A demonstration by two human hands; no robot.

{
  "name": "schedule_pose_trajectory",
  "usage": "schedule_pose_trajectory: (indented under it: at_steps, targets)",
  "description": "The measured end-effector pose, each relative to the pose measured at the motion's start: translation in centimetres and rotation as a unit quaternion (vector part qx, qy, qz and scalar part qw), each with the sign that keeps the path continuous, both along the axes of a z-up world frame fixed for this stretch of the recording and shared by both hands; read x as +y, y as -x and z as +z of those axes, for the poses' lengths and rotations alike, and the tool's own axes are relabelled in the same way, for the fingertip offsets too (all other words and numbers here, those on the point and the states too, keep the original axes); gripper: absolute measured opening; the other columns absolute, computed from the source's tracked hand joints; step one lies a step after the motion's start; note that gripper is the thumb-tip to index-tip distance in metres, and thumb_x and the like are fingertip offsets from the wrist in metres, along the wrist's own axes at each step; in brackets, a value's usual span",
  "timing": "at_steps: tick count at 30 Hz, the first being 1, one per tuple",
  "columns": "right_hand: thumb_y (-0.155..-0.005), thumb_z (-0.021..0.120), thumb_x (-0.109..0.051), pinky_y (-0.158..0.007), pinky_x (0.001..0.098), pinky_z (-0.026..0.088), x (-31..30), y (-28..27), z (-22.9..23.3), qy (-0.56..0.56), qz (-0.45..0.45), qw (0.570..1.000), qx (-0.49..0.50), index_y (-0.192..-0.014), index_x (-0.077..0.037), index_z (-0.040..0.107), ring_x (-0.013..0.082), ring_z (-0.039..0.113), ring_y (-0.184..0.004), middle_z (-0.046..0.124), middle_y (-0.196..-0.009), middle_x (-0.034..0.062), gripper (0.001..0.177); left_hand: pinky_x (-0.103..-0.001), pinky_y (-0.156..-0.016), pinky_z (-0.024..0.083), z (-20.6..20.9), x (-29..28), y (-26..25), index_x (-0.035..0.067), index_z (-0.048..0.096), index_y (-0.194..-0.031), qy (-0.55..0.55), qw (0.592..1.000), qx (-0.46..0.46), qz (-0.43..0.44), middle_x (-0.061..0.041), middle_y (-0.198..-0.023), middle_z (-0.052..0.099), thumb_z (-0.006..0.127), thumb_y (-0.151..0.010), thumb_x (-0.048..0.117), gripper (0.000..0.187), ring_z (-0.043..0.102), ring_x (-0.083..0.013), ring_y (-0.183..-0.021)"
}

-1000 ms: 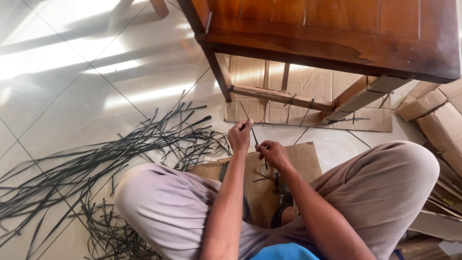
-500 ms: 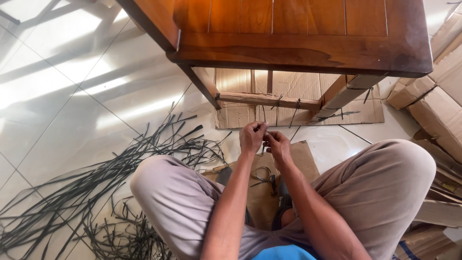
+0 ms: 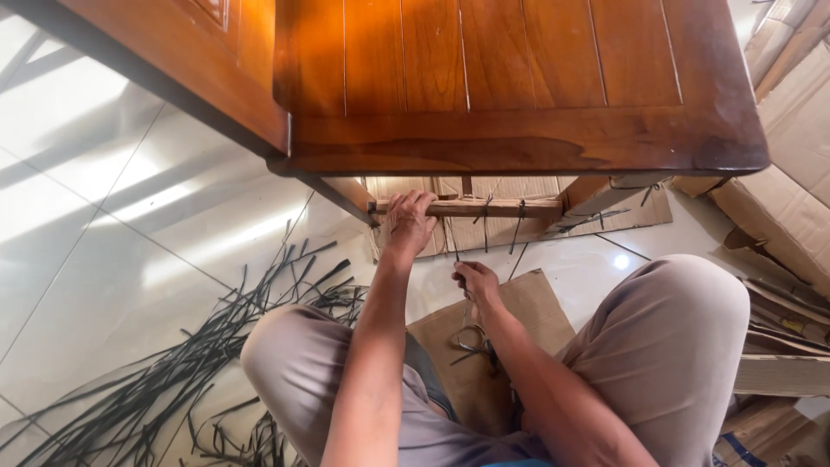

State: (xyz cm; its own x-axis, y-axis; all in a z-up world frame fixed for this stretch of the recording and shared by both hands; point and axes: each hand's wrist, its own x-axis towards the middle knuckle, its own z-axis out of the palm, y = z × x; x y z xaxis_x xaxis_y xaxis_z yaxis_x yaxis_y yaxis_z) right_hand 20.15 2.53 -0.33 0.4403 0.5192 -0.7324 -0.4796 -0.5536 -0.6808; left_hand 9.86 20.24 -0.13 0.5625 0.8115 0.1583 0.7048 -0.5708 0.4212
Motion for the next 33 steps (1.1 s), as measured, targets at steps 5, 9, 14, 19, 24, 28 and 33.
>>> schedule_pose_trajectory:
  at_steps: [5, 9, 14, 19, 24, 28, 33]
  targets:
    - [-0.089, 0.074, -0.026, -0.056, 0.0207, 0.048, 5.7, -0.5, -1.6, -0.047, -0.071, 0.996, 0.026, -0.116, -0.01, 0.069, 0.0131, 0.062, -0.065, 0.071, -0.08, 0.0056, 0.031, -0.041, -0.108, 0.043, 1.0, 2.1, 0.9, 0.031, 0.074, -0.108, 0.077, 0.997, -0.01, -0.007, 0.0, -0.107, 0.071, 0.08, -0.076, 0.028, 0.032, 0.069, -0.0253, -0.109]
    - [-0.091, 0.079, -0.025, -0.06, 0.0227, 0.048, 9.9, -0.2, -1.8, -0.088, -0.112, 0.987, 0.07, -0.109, -0.013, 0.068, 0.0145, 0.059, -0.07, 0.069, -0.087, 0.0053, 0.024, -0.048, -0.101, 0.05, -7.1, 4.0, 1.1, 0.023, 0.077, -0.097, 0.119, 0.993, -0.011, 0.002, -0.011, -0.093, 0.074, 0.079, -0.079, 0.036, 0.023, 0.072, -0.0351, -0.101]
    - [-0.089, 0.081, -0.021, -0.063, 0.0259, 0.054, 13.0, -0.3, -9.5, -0.116, -0.124, 0.976, 0.133, -0.101, -0.016, 0.067, 0.0144, 0.062, -0.074, 0.066, -0.09, -0.0003, 0.019, -0.054, -0.097, 0.053, -2.0, 3.4, 1.6, 0.011, 0.077, -0.099, 0.181, 0.983, -0.012, 0.026, -0.019, -0.1, 0.077, 0.076, -0.083, 0.04, 0.033, 0.072, -0.0424, -0.103]
    - [-0.09, 0.08, -0.019, -0.073, 0.0291, 0.057, 13.7, -0.5, -12.7, -0.131, -0.144, 0.966, 0.168, -0.104, -0.018, 0.062, 0.0144, 0.062, -0.079, 0.061, -0.097, -0.0046, 0.023, -0.057, -0.096, 0.052, -0.6, 3.5, 1.6, 0.006, 0.077, -0.098, 0.195, 0.981, -0.001, 0.023, -0.024, -0.099, 0.076, 0.073, -0.083, 0.04, 0.037, 0.071, -0.046, -0.103]
    - [-0.09, 0.076, -0.019, -0.063, 0.0274, 0.057, 13.6, -0.5, -8.1, -0.113, -0.151, 0.968, 0.164, -0.097, -0.013, 0.065, 0.0153, 0.059, -0.067, 0.063, -0.083, 0.002, 0.015, -0.057, -0.094, 0.054, -2.0, 3.6, 0.5, 0.008, 0.077, -0.096, 0.206, 0.979, -0.009, 0.005, -0.021, -0.093, 0.076, 0.069, -0.079, 0.043, 0.039, 0.071, -0.0452, -0.099]
    - [-0.09, 0.076, -0.017, -0.059, 0.0305, 0.055, 13.7, -0.8, -7.2, -0.12, -0.161, 0.964, 0.175, -0.099, -0.009, 0.066, 0.0167, 0.058, -0.063, 0.06, -0.081, 0.0033, 0.015, -0.057, -0.093, 0.054, -1.9, 3.8, -0.5, 0.01, 0.077, -0.095, 0.207, 0.978, -0.013, -0.015, -0.019, -0.091, 0.076, 0.068, -0.078, 0.044, 0.04, 0.072, -0.0447, -0.098]
    - [-0.092, 0.067, -0.012, -0.059, 0.0285, 0.058, 12.8, -0.6, -8.8, -0.123, -0.139, 0.968, 0.169, -0.108, -0.013, 0.061, 0.0145, 0.059, -0.063, 0.06, -0.08, -0.0001, 0.017, -0.055, -0.113, 0.043, 2.7, 3.7, -0.2, 0.017, 0.078, -0.116, 0.254, 0.962, -0.098, 0.027, -0.011, -0.111, 0.077, 0.069, -0.085, 0.055, 0.05, 0.068, -0.0393, -0.115]
